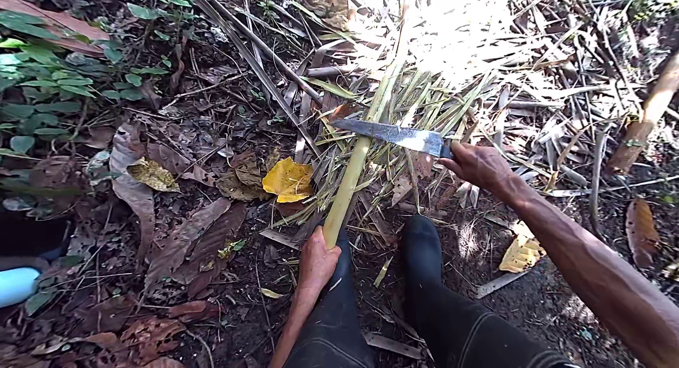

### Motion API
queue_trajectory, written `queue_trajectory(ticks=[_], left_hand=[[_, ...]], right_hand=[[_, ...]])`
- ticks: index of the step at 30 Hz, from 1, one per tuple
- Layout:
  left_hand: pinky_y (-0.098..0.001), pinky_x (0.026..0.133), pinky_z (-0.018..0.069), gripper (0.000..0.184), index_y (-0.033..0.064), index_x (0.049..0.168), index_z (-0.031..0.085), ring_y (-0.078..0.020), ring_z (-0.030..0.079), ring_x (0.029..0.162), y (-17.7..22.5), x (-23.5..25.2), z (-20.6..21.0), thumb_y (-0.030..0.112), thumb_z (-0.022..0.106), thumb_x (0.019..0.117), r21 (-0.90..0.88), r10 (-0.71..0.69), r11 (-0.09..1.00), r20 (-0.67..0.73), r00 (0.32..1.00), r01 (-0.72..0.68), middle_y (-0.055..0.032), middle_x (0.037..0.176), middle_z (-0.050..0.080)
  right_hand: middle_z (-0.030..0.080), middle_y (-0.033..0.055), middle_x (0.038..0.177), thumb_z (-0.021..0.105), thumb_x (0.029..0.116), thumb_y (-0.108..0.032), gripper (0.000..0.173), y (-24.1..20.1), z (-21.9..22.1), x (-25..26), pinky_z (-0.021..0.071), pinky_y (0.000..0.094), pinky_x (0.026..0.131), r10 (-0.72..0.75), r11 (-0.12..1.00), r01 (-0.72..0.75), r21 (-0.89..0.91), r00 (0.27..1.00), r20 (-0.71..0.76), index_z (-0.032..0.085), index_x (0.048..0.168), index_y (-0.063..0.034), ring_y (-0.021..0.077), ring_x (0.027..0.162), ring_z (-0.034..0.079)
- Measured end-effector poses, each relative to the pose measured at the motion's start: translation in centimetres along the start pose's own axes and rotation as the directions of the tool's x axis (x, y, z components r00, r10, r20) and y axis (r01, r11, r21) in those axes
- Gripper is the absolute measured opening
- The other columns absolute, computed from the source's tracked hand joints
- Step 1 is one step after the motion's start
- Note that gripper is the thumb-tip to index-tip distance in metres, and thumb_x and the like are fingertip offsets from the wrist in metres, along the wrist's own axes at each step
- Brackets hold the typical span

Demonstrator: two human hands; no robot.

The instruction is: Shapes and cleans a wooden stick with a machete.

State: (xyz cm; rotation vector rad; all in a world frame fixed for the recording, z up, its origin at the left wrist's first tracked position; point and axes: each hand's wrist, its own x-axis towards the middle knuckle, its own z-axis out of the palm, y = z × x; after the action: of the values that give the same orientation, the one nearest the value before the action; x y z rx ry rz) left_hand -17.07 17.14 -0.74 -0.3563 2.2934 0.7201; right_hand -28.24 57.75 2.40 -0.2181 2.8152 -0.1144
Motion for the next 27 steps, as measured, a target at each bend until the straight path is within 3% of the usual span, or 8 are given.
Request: queue_trajectory(ticks=[4,6,8,11,14,17,21,27], left_hand=[[-0.0559,0.092,0.0520,0.049,-0.0005,0.127,0.060,-0.0351,0.067,0.106,0.1,0.0,-0.1,0.009,0.073,0.0806,-0.002,0.009,1.000,-0.020,1.000,-0.009,-0.0203,0.111,0.068],[-0.0560,0.092,0.0519,0.049,-0.0010,0.127,0.059,-0.0353,0.067,0.107,0.0,0.0,-0.2,0.008,0.073,0.0805,-0.002,0.008,1.000,-0.021,1.000,-0.008,-0.0205,0.111,0.068],[-0.0558,0.092,0.0519,0.049,-0.0009,0.127,0.060,-0.0351,0.067,0.107,0.1,0.0,0.0,0.008,0.072,0.0803,-0.004,0.008,1.000,-0.028,1.000,-0.008,-0.0202,0.111,0.068],[-0.0567,0.092,0.0522,0.049,-0.0011,0.126,0.060,-0.0356,0.067,0.106,0.1,-0.1,0.0,0.009,0.073,0.0801,-0.003,-0.001,1.000,-0.031,1.000,0.001,-0.0203,0.111,0.069],[-0.0578,0.092,0.0523,0.050,-0.0015,0.128,0.059,-0.0363,0.067,0.106,0.1,-0.1,0.0,0.009,0.073,0.0810,-0.012,-0.001,1.000,-0.023,1.000,0.001,-0.0208,0.111,0.069],[-0.0569,0.091,0.0526,0.049,-0.0013,0.127,0.060,-0.0362,0.067,0.105,0.2,-0.1,0.0,0.009,0.072,0.0804,0.000,0.000,1.000,-0.041,0.999,0.000,-0.0207,0.110,0.069],[-0.0573,0.092,0.0525,0.049,-0.0017,0.127,0.059,-0.0365,0.067,0.106,0.3,-0.3,0.1,0.008,0.072,0.0809,0.012,-0.006,1.000,-0.047,0.999,0.007,-0.0211,0.111,0.069],[-0.0569,0.091,0.0530,0.050,-0.0017,0.128,0.059,-0.0370,0.068,0.106,0.3,-0.4,0.2,0.008,0.072,0.0817,0.020,-0.013,1.000,-0.045,0.999,0.014,-0.0213,0.110,0.069]], right_hand=[[0.066,0.0314,0.092,0.031,0.1083,-0.059,0.071,2.3,-0.6,3.3,0.0504,0.0704,0.079,0.447,0.858,-0.426,0.286,0.895,-0.008,0.060,0.111,0.0055,0.0526,0.093,0.067],[0.064,0.0309,0.094,0.030,0.1093,-0.056,0.071,2.2,-0.6,3.0,0.0488,0.0689,0.082,0.509,0.788,-0.468,0.400,0.861,0.005,0.061,0.106,0.0077,0.0497,0.095,0.066],[0.063,0.0265,0.085,0.029,0.1099,-0.055,0.067,1.9,0.3,1.3,0.0496,0.0662,0.075,0.429,0.827,-0.379,0.416,0.903,-0.030,0.060,0.103,0.0047,0.0458,0.084,0.066],[0.057,0.0143,0.067,0.032,0.1079,-0.058,0.058,0.9,2.9,-3.1,0.0491,0.0550,0.047,0.203,0.922,-0.158,0.352,0.975,-0.093,0.058,0.105,-0.0063,0.0333,0.054,0.059],[0.059,0.0113,0.067,0.041,0.1068,-0.055,0.052,-2.2,2.2,-3.3,0.0515,0.0552,0.052,0.059,0.974,-0.058,0.220,0.998,0.004,0.061,0.105,-0.0067,0.0327,0.058,0.063],[0.063,0.0137,0.072,0.046,0.1057,-0.053,0.050,-3.7,0.9,-3.0,0.0535,0.0564,0.055,0.025,0.995,-0.029,0.098,0.999,0.044,0.063,0.106,-0.0061,0.0359,0.064,0.067],[0.060,0.0138,0.067,0.039,0.1068,-0.057,0.054,-3.3,0.2,-3.4,0.0499,0.0575,0.048,0.071,0.991,-0.066,0.116,0.997,-0.038,0.062,0.103,-0.0084,0.0371,0.058,0.064],[0.057,0.0143,0.065,0.038,0.1069,-0.057,0.054,-2.9,-0.7,-3.7,0.0483,0.0566,0.046,0.053,0.995,-0.051,0.083,0.998,-0.023,0.060,0.099,-0.0081,0.0380,0.056,0.062]])
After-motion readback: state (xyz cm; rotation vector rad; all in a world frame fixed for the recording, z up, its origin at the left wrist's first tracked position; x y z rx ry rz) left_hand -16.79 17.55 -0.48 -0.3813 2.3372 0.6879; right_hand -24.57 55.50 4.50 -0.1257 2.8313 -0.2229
